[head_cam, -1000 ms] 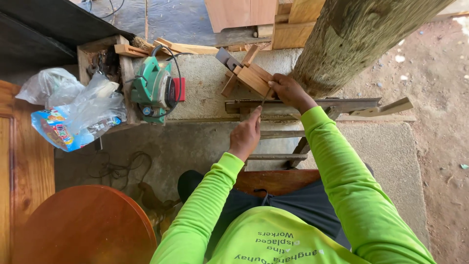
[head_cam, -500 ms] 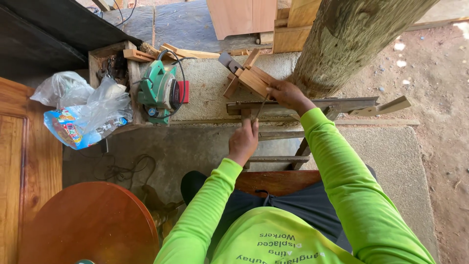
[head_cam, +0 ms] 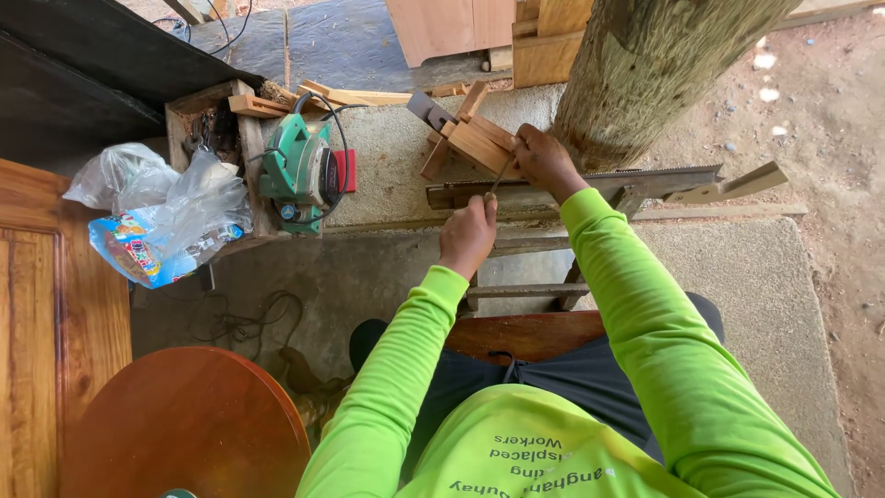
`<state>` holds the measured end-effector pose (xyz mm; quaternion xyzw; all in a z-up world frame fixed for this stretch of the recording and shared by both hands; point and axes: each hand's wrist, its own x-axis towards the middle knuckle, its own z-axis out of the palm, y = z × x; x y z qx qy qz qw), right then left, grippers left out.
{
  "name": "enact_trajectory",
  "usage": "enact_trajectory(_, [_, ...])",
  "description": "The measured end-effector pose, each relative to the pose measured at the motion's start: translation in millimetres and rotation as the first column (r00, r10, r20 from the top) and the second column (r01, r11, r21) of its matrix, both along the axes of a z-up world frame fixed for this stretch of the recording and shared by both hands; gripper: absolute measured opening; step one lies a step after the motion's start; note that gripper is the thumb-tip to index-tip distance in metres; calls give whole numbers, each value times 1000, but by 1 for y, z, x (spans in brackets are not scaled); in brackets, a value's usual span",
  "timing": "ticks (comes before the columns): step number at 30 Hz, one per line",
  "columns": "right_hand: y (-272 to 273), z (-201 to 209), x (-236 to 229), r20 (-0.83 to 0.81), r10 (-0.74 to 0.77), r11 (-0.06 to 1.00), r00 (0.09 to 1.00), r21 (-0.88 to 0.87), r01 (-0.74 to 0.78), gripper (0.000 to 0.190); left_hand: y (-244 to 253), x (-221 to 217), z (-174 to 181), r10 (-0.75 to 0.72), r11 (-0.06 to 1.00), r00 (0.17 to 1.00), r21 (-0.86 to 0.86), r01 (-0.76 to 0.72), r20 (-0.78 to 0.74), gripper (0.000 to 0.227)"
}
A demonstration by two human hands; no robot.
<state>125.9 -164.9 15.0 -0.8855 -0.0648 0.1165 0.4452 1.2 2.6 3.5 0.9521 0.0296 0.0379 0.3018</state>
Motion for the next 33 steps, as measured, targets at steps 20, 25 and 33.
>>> enact_trajectory(20, [-22,-25,28,-180,403,907,897,211,-365,38,15,-37,25,-20,998,997,-55,16,-72,38])
enact_trajectory(25, [-24,-43,39,-175,585,806,792,231,-545,41,17,-55,18,11,1000,996,-4,-11,-88,38])
enact_trajectory(33, [-21,-23,30,-195,309,930,931,269,-252,33,2,-5,7,-29,1000,999,-10,29,-41,37])
